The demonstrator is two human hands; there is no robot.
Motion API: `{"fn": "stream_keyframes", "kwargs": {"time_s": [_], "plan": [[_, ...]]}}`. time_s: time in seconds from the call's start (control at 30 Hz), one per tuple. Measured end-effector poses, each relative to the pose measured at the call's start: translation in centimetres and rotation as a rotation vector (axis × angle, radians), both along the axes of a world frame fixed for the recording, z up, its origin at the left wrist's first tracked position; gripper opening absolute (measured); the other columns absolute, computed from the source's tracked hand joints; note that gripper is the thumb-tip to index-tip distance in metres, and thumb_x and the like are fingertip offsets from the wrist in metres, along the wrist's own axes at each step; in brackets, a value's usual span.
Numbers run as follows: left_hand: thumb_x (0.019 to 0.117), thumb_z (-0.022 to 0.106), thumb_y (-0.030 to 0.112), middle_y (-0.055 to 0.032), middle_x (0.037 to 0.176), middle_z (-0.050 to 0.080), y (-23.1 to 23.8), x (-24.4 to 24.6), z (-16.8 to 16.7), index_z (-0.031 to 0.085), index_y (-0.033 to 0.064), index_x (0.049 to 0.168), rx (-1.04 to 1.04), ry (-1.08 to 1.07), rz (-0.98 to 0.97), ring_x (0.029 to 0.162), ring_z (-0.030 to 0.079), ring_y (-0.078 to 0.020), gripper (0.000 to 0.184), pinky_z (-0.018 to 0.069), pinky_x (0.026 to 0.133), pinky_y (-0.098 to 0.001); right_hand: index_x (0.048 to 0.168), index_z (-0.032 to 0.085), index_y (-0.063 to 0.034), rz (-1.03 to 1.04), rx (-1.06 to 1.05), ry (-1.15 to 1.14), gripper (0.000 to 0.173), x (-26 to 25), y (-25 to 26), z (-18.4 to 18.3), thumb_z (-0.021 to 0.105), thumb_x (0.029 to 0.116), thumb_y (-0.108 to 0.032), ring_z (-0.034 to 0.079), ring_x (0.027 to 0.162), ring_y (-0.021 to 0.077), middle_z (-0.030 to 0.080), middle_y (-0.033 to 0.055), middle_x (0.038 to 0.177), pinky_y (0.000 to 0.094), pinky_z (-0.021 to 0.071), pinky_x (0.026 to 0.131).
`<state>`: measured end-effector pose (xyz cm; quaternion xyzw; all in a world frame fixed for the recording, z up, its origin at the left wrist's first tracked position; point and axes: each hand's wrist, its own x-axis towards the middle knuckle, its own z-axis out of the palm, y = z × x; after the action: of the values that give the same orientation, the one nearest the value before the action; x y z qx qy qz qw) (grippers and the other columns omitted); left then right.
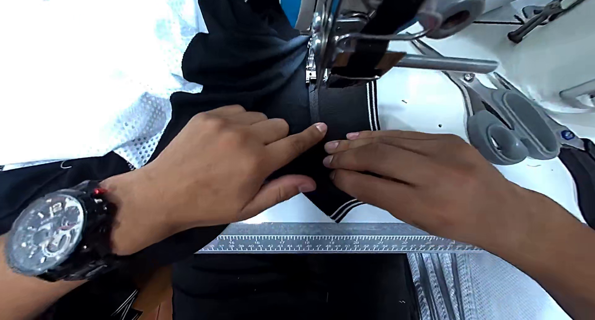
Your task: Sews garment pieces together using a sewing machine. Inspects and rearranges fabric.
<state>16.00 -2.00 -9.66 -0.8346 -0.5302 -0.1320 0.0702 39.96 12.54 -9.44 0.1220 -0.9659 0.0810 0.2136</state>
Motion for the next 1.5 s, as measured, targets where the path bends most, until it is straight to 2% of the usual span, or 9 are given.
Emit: {"fn": "stream_keyframes", "kwargs": {"time_s": [0.47,0.67,0.87,1.03,1.13,1.23,1.33,1.4,1.5], "plan": [[0.1085,0.035,0.047,-0.0040,0.077,0.055,5.6,-5.3,-0.1,0.073,0.0189,0.130,0.048,-0.069,-0.159,0.077,0.056,-0.0210,0.052,0.0420,0.069,-0.0370,0.115,0.075,-0.0084,-0.236,0.106,0.011,0.029,-2.7,2.4,-0.1,0.051,0.1005,-0.001,0.069,0.117,0.0222,0.074,0.0081,0.123,0.0331,0.0542,0.095],[0.1083,0.042,0.032,-0.0104,0.082,0.060,6.3,-6.4,0.4,0.070,0.0072,0.083,0.224,-0.207,-0.263,0.083,0.058,-0.0242,0.045,0.0410,0.077,-0.0414,0.128,0.071,-0.0080,-0.376,0.094,-0.033,0.038,-1.9,1.3,0.4,0.049,0.0981,0.000,0.068,0.118,0.0264,0.072,0.0093,0.128,0.0417,0.0521,0.099],[0.1092,0.032,0.047,-0.0171,0.152,0.051,6.0,-7.7,0.9,0.057,0.0125,0.146,-0.039,-0.122,0.484,0.140,0.048,-0.0398,0.056,0.0415,0.108,-0.0647,0.116,0.075,-0.0107,-0.585,-0.382,0.159,0.027,-3.2,-6.8,0.0,0.057,0.1000,-0.024,0.065,0.096,0.0115,0.069,0.0040,0.112,0.0292,0.0571,0.077],[0.1084,0.045,0.039,-0.0255,0.099,0.069,-1.7,-0.5,5.8,0.070,-0.0034,0.104,-0.142,-0.104,0.890,0.091,0.070,-0.0438,0.050,0.0550,0.069,-0.0580,0.116,0.073,-0.0049,-0.983,-0.376,0.108,0.074,-7.2,-13.7,-0.8,0.052,0.0920,-0.071,0.067,0.099,0.0331,0.069,0.0157,0.114,0.0512,0.0562,0.078],[0.0966,0.069,0.031,-0.0245,0.128,0.063,-4.0,-4.5,4.8,0.066,0.0002,0.127,0.088,-0.172,0.805,0.116,0.062,-0.0446,0.044,0.0525,0.089,-0.0626,0.102,0.072,0.0018,-1.050,-0.277,0.165,0.047,-7.9,-14.3,-1.6,0.070,0.0925,-0.044,0.066,0.099,0.0412,0.068,0.0217,0.110,0.0559,0.0554,0.077],[0.1009,0.060,0.041,-0.0164,0.139,0.061,-6.7,-9.8,0.7,0.069,0.0050,0.123,0.085,-0.238,0.654,0.138,0.051,-0.0373,0.043,0.0353,0.114,-0.0666,0.096,0.072,-0.0003,-0.913,-0.302,0.142,0.024,-5.8,-14.5,-1.7,0.065,0.0982,-0.023,0.072,0.083,0.0291,0.071,0.0142,0.091,0.0468,0.0606,0.071],[0.1048,0.050,0.034,-0.0124,0.096,0.069,-13.6,-10.6,0.5,0.072,0.0047,0.090,0.084,-0.334,0.561,0.100,0.067,-0.0305,0.039,0.0538,0.089,-0.0559,0.098,0.065,-0.0056,-0.458,-0.843,0.027,0.014,0.7,-14.1,1.0,0.060,0.1016,-0.018,0.064,0.073,0.0099,0.066,0.0012,0.082,0.0320,0.0568,0.068],[0.1032,0.048,0.034,-0.0013,0.085,0.066,-20.9,-10.3,2.1,0.068,0.0107,0.076,0.153,-0.518,0.454,0.090,0.065,-0.0165,0.041,0.0540,0.083,-0.0402,0.104,0.066,-0.0304,-0.204,-1.039,0.059,0.004,4.8,-13.1,3.6,0.063,0.1018,-0.031,0.063,0.089,-0.0060,0.066,-0.0192,0.095,0.0186,0.0545,0.080],[0.1063,0.049,0.044,0.0031,0.106,0.076,-34.3,-9.1,5.8,0.078,0.0181,0.096,0.214,-0.978,0.289,0.109,0.070,-0.0133,0.040,0.0547,0.103,-0.0364,0.111,0.064,-0.0365,-0.108,-0.936,0.193,0.013,4.5,-12.5,10.2,0.060,0.1029,-0.028,0.064,0.102,-0.0057,0.069,-0.0231,0.109,0.0173,0.0533,0.091]]}}
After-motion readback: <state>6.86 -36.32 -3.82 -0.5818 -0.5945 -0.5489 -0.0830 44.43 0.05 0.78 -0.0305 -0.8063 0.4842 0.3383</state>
